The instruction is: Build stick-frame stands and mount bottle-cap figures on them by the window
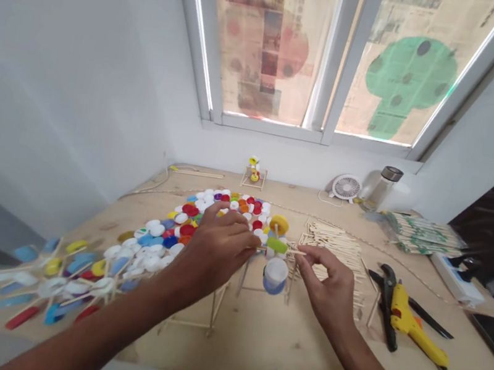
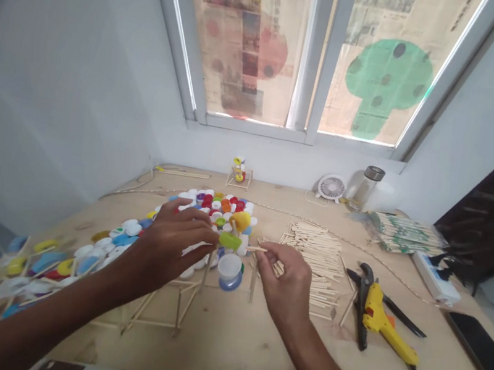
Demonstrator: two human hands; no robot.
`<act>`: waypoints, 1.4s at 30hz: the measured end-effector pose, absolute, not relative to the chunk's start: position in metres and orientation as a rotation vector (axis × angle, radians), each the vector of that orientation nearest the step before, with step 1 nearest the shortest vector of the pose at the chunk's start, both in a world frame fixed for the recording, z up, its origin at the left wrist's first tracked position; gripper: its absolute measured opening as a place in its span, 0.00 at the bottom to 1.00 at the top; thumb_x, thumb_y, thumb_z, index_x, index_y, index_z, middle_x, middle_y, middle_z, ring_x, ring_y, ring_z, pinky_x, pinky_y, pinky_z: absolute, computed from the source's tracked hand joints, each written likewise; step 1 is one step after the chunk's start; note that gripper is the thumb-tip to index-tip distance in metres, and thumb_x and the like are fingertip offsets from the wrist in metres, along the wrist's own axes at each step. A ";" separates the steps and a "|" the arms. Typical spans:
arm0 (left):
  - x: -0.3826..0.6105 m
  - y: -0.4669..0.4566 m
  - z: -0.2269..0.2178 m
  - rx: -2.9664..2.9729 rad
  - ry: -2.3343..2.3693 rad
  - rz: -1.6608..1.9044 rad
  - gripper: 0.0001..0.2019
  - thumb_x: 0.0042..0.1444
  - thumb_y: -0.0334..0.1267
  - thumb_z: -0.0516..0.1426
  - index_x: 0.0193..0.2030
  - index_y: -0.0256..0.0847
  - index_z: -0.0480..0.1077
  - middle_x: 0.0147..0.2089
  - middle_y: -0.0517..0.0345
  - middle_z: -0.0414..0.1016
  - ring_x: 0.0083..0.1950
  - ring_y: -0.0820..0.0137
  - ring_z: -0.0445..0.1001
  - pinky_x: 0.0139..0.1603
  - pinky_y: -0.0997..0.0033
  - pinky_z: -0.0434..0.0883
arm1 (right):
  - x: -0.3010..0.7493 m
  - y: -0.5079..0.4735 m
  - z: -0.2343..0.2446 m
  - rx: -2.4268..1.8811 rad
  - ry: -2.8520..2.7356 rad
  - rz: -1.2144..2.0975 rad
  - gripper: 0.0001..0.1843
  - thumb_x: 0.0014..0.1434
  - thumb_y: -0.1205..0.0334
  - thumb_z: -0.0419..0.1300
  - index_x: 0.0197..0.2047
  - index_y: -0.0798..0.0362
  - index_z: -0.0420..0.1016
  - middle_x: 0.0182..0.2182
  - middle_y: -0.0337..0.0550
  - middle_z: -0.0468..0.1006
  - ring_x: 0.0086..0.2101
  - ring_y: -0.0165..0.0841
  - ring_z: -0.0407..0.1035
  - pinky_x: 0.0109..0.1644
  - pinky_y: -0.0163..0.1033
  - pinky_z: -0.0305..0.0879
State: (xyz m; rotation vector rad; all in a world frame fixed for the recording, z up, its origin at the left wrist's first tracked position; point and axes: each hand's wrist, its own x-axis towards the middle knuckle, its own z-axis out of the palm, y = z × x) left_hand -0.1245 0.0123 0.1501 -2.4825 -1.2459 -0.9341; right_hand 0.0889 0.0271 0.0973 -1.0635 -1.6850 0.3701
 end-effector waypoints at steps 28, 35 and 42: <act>-0.149 0.241 0.128 -2.402 -1.313 -0.760 0.09 0.56 0.34 0.52 0.33 0.44 0.74 0.33 0.57 0.78 0.41 0.66 0.72 0.60 0.46 0.52 | 0.054 0.256 0.081 -1.186 -1.584 0.491 0.13 0.54 0.53 0.58 0.34 0.52 0.79 0.27 0.41 0.80 0.27 0.32 0.71 0.33 0.35 0.66; -0.157 0.302 0.109 -2.383 -1.301 -0.683 0.11 0.56 0.33 0.51 0.33 0.43 0.75 0.33 0.55 0.78 0.40 0.65 0.72 0.58 0.45 0.54 | 0.040 0.321 0.061 -1.251 -1.575 0.495 0.12 0.54 0.54 0.57 0.34 0.51 0.79 0.26 0.39 0.79 0.27 0.31 0.71 0.32 0.34 0.65; -0.162 0.346 0.088 -2.355 -1.332 -0.657 0.11 0.55 0.33 0.50 0.32 0.43 0.75 0.33 0.52 0.78 0.41 0.62 0.72 0.58 0.43 0.54 | 0.033 0.360 0.046 -1.310 -1.596 0.487 0.09 0.54 0.58 0.58 0.33 0.51 0.79 0.26 0.38 0.79 0.27 0.30 0.71 0.32 0.33 0.63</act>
